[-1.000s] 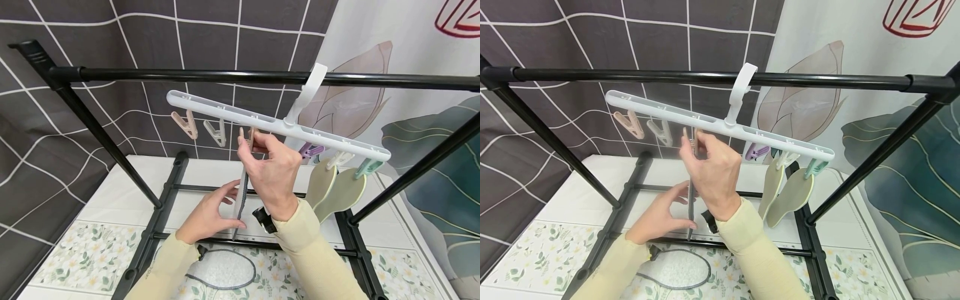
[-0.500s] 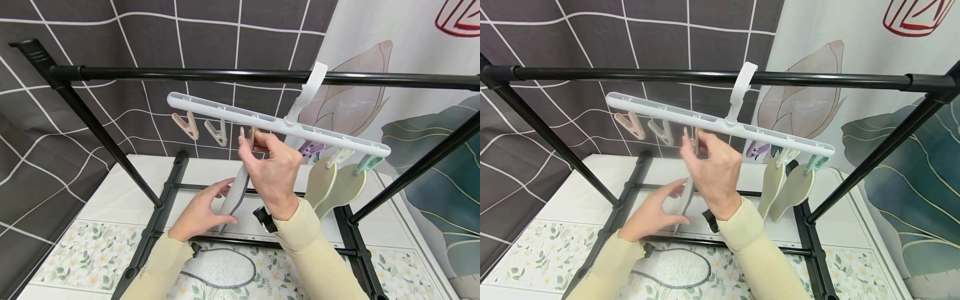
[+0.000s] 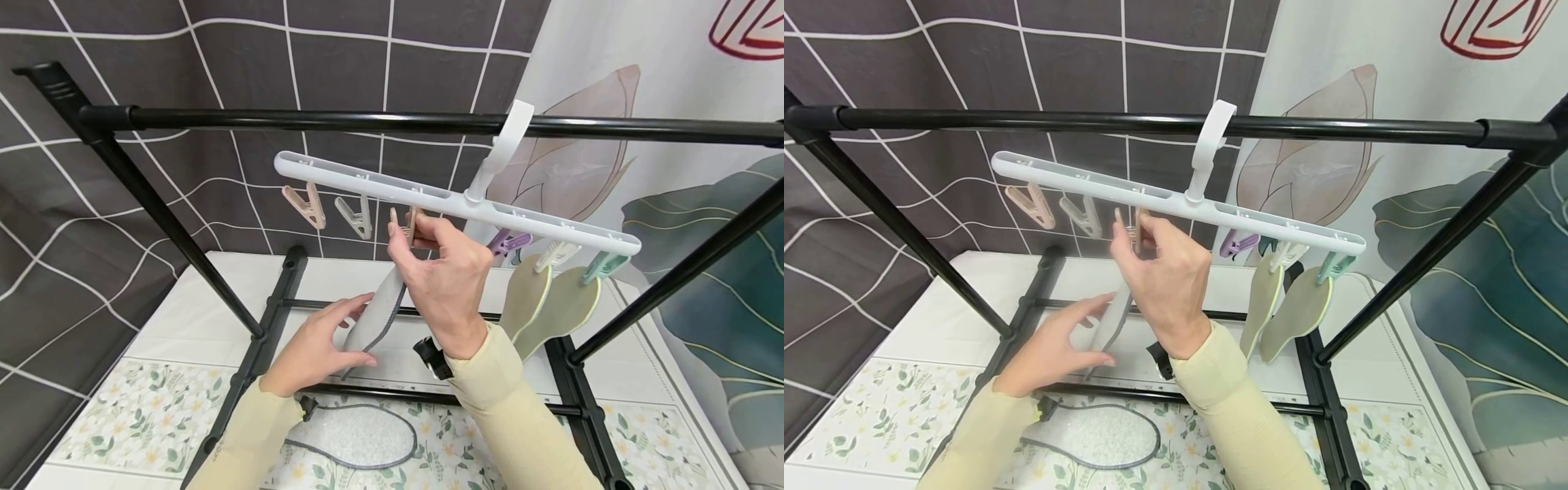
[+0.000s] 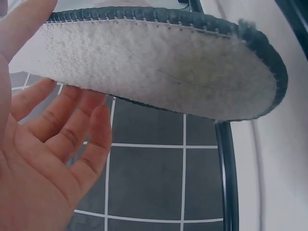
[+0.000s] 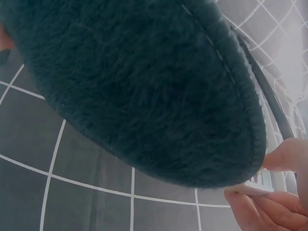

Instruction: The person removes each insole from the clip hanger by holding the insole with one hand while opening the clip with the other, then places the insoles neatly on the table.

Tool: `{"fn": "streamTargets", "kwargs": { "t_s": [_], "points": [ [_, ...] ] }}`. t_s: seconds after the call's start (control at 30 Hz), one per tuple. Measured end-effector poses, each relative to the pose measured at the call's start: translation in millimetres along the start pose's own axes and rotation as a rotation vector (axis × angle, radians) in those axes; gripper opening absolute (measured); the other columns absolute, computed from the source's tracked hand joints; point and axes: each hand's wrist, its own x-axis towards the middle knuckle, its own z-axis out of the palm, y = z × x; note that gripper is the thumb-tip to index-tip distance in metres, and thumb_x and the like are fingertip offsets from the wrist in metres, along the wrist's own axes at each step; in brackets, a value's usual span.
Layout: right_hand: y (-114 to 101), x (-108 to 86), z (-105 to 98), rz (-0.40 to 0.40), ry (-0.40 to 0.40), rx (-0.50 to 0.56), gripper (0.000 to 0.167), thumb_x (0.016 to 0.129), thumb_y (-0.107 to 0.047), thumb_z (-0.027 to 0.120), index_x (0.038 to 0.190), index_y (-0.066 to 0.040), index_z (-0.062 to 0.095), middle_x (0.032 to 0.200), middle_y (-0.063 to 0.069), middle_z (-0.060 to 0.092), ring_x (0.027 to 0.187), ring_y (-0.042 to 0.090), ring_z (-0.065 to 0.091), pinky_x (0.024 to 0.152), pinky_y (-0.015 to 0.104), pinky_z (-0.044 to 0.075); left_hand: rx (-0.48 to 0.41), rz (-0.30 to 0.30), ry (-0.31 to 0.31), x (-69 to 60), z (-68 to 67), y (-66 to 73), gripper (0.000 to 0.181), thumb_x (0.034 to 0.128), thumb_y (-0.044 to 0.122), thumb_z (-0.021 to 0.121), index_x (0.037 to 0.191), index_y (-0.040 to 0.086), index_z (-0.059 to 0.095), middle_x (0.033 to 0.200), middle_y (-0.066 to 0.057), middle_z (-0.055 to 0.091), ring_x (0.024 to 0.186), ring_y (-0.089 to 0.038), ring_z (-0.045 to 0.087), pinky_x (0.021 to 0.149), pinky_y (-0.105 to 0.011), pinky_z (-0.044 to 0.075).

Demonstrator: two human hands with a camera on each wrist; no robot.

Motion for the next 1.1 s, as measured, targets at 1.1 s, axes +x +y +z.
{"fn": "streamTargets", "kwargs": {
  "t_s": [1.1],
  "points": [
    [1.6,0.5,0.9,0.015,0.015,0.019,0.012,0.081,-0.011,0.077,0.086,0.000,0.076,0.074,0.005,0.074,0.061,0.017,0.071,0.061,0.033,0.059,0.065,-0.002,-0.067,-20.5,-17.6,-0.6,0.085,0.0712,0.057,0.083,0.146,0.028,0.053,0.137,0.012,0.058,0.115,-0.011,0.059,0.097,-0.039,0.052]
  ]
}}
